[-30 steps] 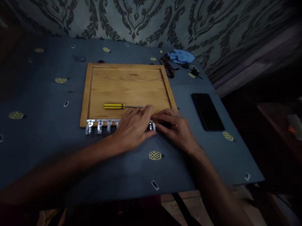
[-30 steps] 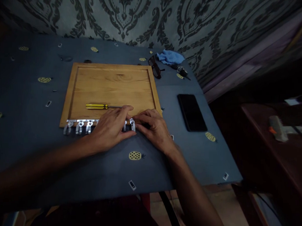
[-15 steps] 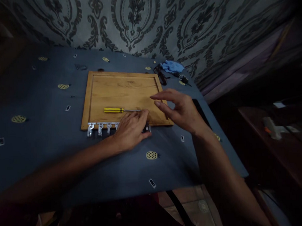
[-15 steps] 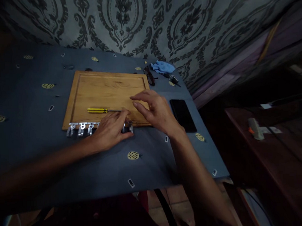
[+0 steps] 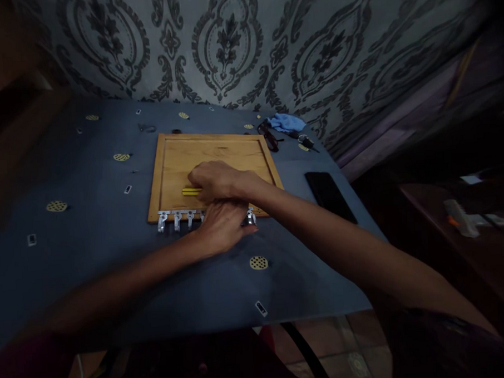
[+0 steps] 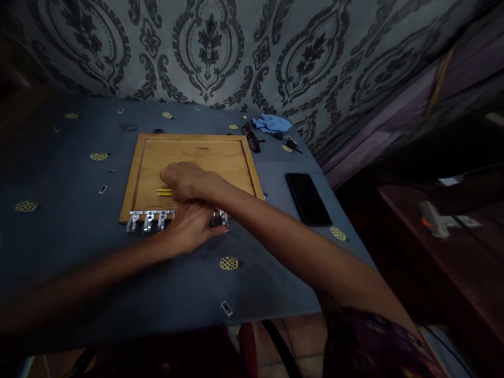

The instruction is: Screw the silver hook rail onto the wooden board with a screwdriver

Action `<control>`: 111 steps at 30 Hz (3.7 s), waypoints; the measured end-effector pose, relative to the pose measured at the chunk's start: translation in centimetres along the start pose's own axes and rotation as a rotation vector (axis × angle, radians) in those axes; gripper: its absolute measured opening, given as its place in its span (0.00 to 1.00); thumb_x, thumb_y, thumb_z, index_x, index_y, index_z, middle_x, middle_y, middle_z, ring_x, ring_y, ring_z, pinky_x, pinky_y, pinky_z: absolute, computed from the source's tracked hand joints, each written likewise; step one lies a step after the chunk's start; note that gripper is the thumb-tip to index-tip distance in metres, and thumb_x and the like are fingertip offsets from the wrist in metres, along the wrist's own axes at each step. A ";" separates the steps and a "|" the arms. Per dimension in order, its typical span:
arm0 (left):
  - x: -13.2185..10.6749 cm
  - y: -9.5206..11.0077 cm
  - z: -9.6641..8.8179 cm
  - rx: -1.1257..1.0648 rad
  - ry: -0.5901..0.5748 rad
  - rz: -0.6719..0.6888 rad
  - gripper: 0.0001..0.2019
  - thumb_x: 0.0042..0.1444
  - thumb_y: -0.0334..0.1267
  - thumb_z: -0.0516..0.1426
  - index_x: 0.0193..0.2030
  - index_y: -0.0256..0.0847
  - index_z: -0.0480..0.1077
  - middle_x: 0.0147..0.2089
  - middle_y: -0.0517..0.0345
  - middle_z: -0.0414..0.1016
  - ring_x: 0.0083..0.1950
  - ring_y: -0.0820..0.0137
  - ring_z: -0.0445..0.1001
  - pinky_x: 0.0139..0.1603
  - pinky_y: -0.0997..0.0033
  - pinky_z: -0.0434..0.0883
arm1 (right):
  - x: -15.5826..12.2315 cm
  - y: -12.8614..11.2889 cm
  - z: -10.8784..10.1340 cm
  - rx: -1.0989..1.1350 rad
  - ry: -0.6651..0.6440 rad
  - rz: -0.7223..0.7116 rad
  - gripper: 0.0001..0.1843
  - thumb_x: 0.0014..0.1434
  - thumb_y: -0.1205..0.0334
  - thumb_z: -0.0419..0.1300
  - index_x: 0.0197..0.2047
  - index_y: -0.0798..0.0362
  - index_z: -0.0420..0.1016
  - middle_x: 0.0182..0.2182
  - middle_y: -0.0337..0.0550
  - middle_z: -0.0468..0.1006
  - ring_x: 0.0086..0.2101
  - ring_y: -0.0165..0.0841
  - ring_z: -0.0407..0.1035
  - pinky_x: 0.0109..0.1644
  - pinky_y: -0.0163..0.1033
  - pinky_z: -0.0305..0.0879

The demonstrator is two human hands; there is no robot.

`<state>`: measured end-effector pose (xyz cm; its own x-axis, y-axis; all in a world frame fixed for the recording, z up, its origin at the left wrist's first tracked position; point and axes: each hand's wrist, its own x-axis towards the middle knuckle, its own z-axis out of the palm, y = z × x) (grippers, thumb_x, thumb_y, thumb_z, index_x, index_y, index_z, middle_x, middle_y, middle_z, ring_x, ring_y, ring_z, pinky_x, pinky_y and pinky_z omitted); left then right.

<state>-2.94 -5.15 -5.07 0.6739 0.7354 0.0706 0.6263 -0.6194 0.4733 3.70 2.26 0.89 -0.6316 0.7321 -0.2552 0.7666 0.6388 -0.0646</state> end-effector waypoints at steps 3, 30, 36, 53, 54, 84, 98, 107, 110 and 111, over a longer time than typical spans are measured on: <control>0.1 0.1 -0.1 0.028 -0.013 0.001 0.21 0.62 0.44 0.65 0.56 0.34 0.70 0.63 0.35 0.75 0.66 0.46 0.74 0.66 0.46 0.72 | 0.1 0.0 0.1 0.021 -0.025 -0.008 0.12 0.57 0.72 0.62 0.45 0.57 0.81 0.43 0.55 0.84 0.41 0.42 0.76 0.38 0.41 0.62; 0.0 0.7 -1.1 0.034 -0.089 -0.038 0.24 0.63 0.47 0.65 0.59 0.37 0.64 0.54 0.47 0.79 0.56 0.53 0.75 0.57 0.53 0.70 | -13.9 0.4 8.3 0.817 1.592 0.386 0.13 0.68 0.47 0.63 0.38 0.47 0.72 0.32 0.37 0.74 0.19 0.24 0.63 0.19 0.34 0.60; 0.1 1.0 -1.3 0.046 -0.112 -0.051 0.24 0.64 0.47 0.64 0.59 0.36 0.64 0.55 0.46 0.79 0.57 0.52 0.75 0.57 0.51 0.70 | -14.0 0.7 8.9 0.761 1.509 0.348 0.11 0.70 0.50 0.61 0.40 0.48 0.71 0.30 0.33 0.73 0.19 0.24 0.64 0.22 0.36 0.62; 0.0 0.9 -1.2 0.058 -0.089 -0.036 0.21 0.64 0.46 0.64 0.56 0.37 0.64 0.54 0.45 0.78 0.56 0.51 0.75 0.55 0.52 0.71 | -13.9 0.5 9.3 0.812 1.415 0.357 0.07 0.70 0.52 0.60 0.41 0.45 0.71 0.26 0.31 0.70 0.21 0.28 0.65 0.27 0.40 0.62; 0.0 0.8 -1.2 0.055 -0.084 -0.032 0.21 0.64 0.45 0.64 0.56 0.38 0.64 0.54 0.45 0.78 0.56 0.51 0.75 0.55 0.53 0.71 | -13.9 0.5 9.3 0.809 1.413 0.365 0.07 0.70 0.52 0.60 0.41 0.44 0.71 0.27 0.31 0.71 0.21 0.28 0.65 0.27 0.40 0.62; -0.2 0.7 -1.0 0.040 -0.054 -0.008 0.22 0.63 0.44 0.65 0.57 0.39 0.63 0.51 0.49 0.78 0.55 0.55 0.75 0.53 0.57 0.70 | -14.1 0.8 8.3 1.088 1.311 0.307 0.08 0.58 0.52 0.73 0.35 0.46 0.82 0.34 0.37 0.85 0.17 0.24 0.64 0.18 0.34 0.64; -0.1 0.7 -1.2 0.041 -0.050 0.002 0.22 0.63 0.44 0.66 0.56 0.39 0.64 0.53 0.48 0.78 0.56 0.54 0.76 0.55 0.56 0.71 | -13.7 1.7 8.0 1.093 1.269 0.312 0.14 0.56 0.46 0.74 0.36 0.48 0.84 0.33 0.38 0.86 0.16 0.24 0.66 0.19 0.34 0.67; -0.1 0.8 -1.3 0.056 -0.071 -0.012 0.24 0.64 0.44 0.64 0.60 0.36 0.63 0.53 0.44 0.78 0.57 0.52 0.75 0.56 0.55 0.70 | -12.7 2.9 6.0 1.192 1.042 0.268 0.20 0.50 0.45 0.77 0.36 0.48 0.79 0.27 0.33 0.81 0.17 0.24 0.67 0.18 0.31 0.67; -0.1 0.7 -1.2 0.061 -0.072 -0.008 0.23 0.64 0.45 0.64 0.59 0.36 0.63 0.53 0.44 0.78 0.57 0.52 0.75 0.56 0.54 0.71 | -12.8 3.8 5.4 1.232 0.907 0.233 0.22 0.51 0.47 0.77 0.44 0.49 0.82 0.32 0.35 0.83 0.20 0.24 0.69 0.23 0.32 0.72; -0.1 0.7 -1.1 0.059 -0.069 -0.004 0.23 0.64 0.45 0.64 0.59 0.36 0.63 0.53 0.44 0.78 0.57 0.52 0.75 0.56 0.54 0.71 | -12.8 4.0 5.4 1.242 0.868 0.220 0.22 0.51 0.47 0.77 0.45 0.49 0.82 0.33 0.36 0.83 0.20 0.24 0.70 0.24 0.32 0.73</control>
<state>-2.99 -5.35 -3.74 0.6958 0.7182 0.0075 0.6493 -0.6334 0.4211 15.53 -5.83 -1.27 -0.0281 0.9730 0.2292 0.1817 0.2304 -0.9560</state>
